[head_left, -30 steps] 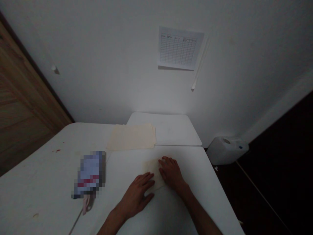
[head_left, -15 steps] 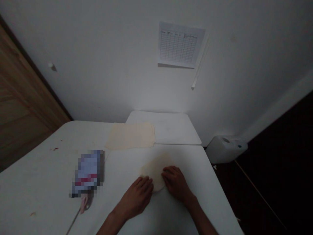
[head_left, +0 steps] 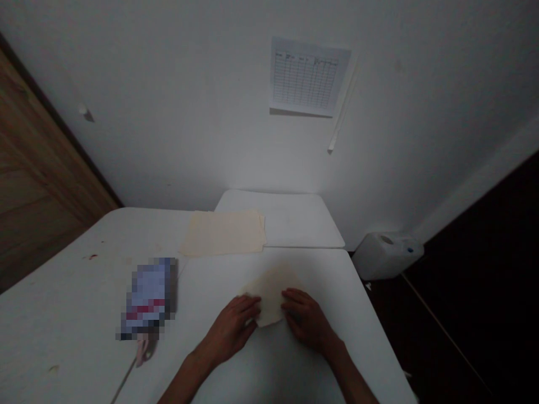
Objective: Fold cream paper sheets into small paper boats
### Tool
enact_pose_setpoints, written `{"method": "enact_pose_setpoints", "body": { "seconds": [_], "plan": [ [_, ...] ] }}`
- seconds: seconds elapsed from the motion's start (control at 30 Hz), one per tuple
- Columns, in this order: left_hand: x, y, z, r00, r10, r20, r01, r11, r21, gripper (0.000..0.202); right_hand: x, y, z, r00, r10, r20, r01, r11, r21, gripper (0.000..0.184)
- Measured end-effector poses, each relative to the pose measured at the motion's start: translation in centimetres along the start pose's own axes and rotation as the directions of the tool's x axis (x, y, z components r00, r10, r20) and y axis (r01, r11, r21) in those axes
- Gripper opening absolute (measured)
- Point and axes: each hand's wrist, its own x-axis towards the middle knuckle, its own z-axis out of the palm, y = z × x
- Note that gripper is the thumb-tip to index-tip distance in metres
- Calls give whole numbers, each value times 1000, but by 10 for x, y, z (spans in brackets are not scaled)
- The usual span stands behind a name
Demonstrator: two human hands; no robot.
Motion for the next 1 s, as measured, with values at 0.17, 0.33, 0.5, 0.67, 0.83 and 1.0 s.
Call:
{"method": "enact_pose_setpoints", "body": {
  "seconds": [0.17,0.33,0.5,0.67,0.83,1.0],
  "plan": [
    [-1,-6,6,995,-61,75,57,997,56,68,-1,-4,-2,1000,14,-6,-14,1000,-22,27],
    [8,-9,4,992,-103,74,95,991,96,73,-2,-4,-1,1000,22,-1,-22,1000,-17,30],
    [13,-13,2,990,-120,72,111,987,119,71,-4,-3,0,1000,21,-14,-21,1000,4,27],
    [6,-19,4,993,-118,13,114,982,147,60,-6,-3,0,1000,16,-6,-15,1000,11,23],
    [-3,-24,6,997,-74,-15,75,980,182,50,-7,-2,2,1000,18,-13,-18,1000,5,20],
    [-4,-20,2,1000,-23,18,19,981,192,43,-7,-4,1,1000,18,-15,-18,1000,-23,21]
  ]
}}
